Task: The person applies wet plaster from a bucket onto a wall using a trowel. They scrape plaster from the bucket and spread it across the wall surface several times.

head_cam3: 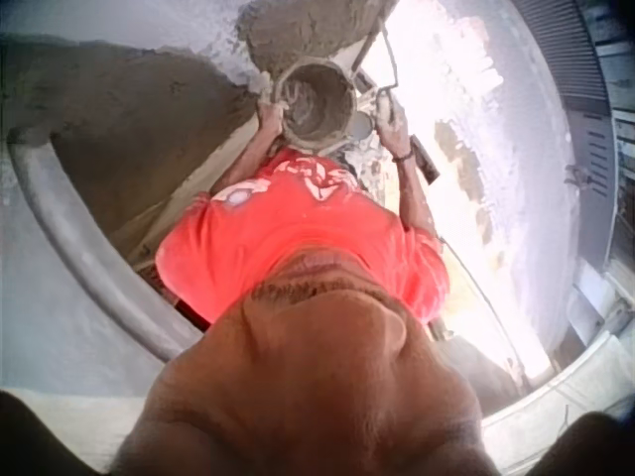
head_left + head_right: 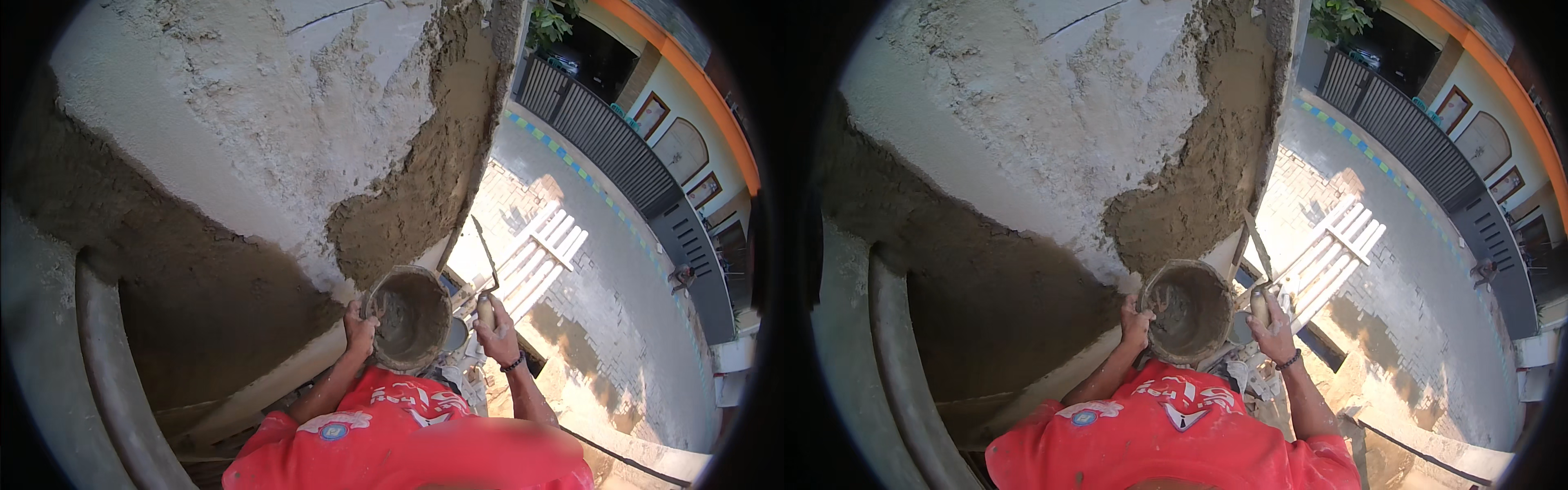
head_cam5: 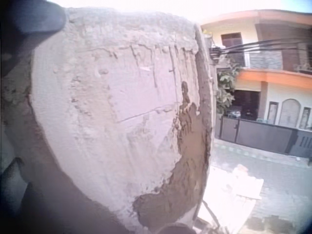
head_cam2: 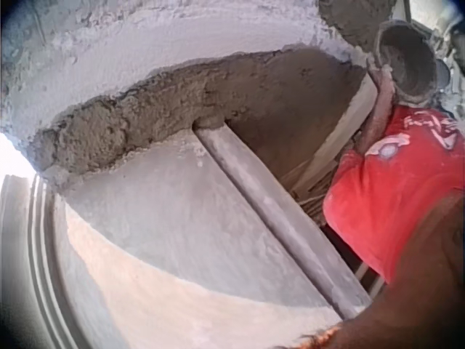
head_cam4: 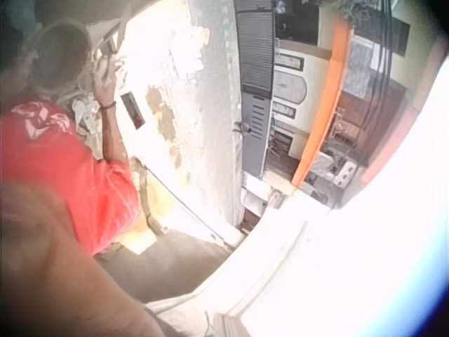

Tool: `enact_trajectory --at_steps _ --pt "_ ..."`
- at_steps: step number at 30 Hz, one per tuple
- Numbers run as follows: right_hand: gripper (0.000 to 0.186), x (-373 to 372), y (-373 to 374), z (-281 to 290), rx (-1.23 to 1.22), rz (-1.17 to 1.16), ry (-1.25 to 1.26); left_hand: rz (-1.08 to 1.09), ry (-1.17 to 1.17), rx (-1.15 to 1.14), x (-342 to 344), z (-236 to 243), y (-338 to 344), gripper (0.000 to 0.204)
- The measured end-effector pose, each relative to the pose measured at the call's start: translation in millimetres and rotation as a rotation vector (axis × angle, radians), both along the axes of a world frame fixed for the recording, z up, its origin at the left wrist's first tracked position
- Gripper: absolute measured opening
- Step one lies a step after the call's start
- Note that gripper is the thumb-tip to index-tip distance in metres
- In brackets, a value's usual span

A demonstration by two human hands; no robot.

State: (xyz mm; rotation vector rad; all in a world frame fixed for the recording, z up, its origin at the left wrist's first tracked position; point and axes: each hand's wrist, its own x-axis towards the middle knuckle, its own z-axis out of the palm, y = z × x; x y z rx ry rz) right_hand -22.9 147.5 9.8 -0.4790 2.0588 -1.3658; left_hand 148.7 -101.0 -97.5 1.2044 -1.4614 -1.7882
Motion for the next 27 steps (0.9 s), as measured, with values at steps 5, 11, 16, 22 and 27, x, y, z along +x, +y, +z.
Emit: enact_trajectory --at_steps 5,11,16,22,27 --pt "0.058 -0.5 46.1 6.8 0.178 0.290 0.279 -0.108 0.109 0.130 -41.9 14.9 -10.9 0.041" --pt "0.047 -13.7 51.7 26.1 0.413 0.383 0.552 -0.223 0.253 0.073 -83.7 67.0 9.1 0.048" --pt "0.038 -33.7 5.2 18.1 0.471 0.298 0.611 -0.351 0.349 0.014 -108.7 86.0 25.9 0.049" --pt "0.025 -7.6 0.5 -2.5 0.634 0.659 0.676 -0.540 0.405 -0.085 -119.9 91.7 6.0 0.043" --pt "0.026 -22.9 7.5 54.5 0.756 0.620 0.630 -0.575 0.340 -0.122 -111.0 103.4 16.2 0.039"
